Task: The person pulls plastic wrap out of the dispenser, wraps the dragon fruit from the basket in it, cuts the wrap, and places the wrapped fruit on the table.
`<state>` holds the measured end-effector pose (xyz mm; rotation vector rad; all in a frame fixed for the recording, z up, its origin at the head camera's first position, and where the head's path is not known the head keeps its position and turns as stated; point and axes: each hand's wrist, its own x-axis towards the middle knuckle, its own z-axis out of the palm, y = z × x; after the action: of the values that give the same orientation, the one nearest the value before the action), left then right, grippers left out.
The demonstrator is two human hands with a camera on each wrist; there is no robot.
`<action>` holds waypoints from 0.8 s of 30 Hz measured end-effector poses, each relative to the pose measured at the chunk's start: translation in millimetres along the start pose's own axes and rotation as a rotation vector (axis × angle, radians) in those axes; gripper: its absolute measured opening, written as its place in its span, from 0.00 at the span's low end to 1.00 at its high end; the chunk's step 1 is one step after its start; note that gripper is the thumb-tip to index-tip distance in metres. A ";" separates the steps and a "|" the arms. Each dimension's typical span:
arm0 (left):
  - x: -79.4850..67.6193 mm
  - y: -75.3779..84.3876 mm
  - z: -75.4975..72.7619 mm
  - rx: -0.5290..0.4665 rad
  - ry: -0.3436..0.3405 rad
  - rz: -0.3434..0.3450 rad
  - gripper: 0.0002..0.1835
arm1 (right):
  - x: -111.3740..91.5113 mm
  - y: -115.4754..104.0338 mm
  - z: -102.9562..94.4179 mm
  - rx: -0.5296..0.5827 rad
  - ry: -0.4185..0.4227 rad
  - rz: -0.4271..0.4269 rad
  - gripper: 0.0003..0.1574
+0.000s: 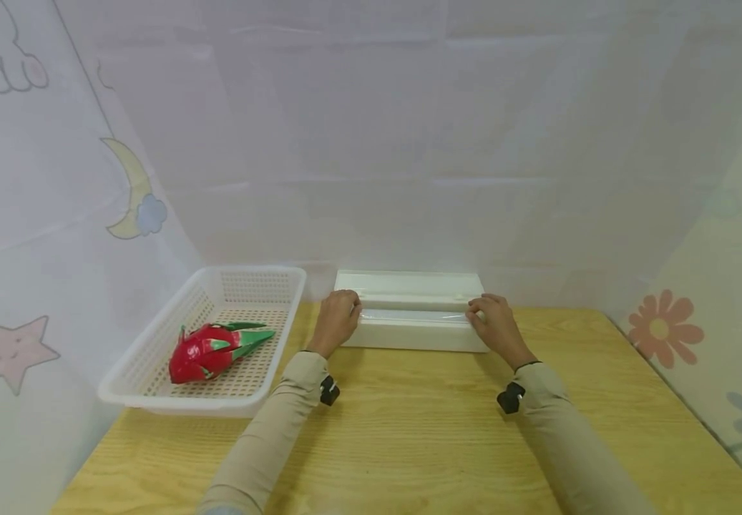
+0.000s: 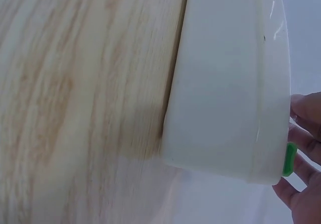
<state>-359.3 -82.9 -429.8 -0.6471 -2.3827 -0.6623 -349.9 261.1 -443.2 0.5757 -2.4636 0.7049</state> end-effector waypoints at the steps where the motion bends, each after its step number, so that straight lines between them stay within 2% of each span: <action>1: -0.2 0.5 -0.5 0.001 -0.001 -0.002 0.04 | 0.3 -0.1 -0.4 -0.006 0.004 -0.006 0.03; 7: -0.1 3.3 -3.4 0.042 -0.019 -0.011 0.04 | 2.4 -2.4 -2.2 -0.059 0.070 -0.053 0.03; 11: 0.1 5.0 -4.1 0.079 -0.031 -0.019 0.04 | 1.8 -2.3 -1.2 -0.086 0.107 -0.055 0.04; 18: -0.2 7.2 -4.1 0.111 -0.051 -0.048 0.05 | -0.3 -5.1 -0.8 -0.112 0.151 -0.069 0.02; 24: 1.8 8.0 -7.4 0.127 -0.043 -0.039 0.05 | 1.1 -9.1 -5.0 -0.120 0.209 -0.105 0.04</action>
<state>-353.1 -80.5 -420.9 -0.5669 -2.4599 -0.5137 -344.3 256.7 -435.6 0.5521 -2.2469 0.5427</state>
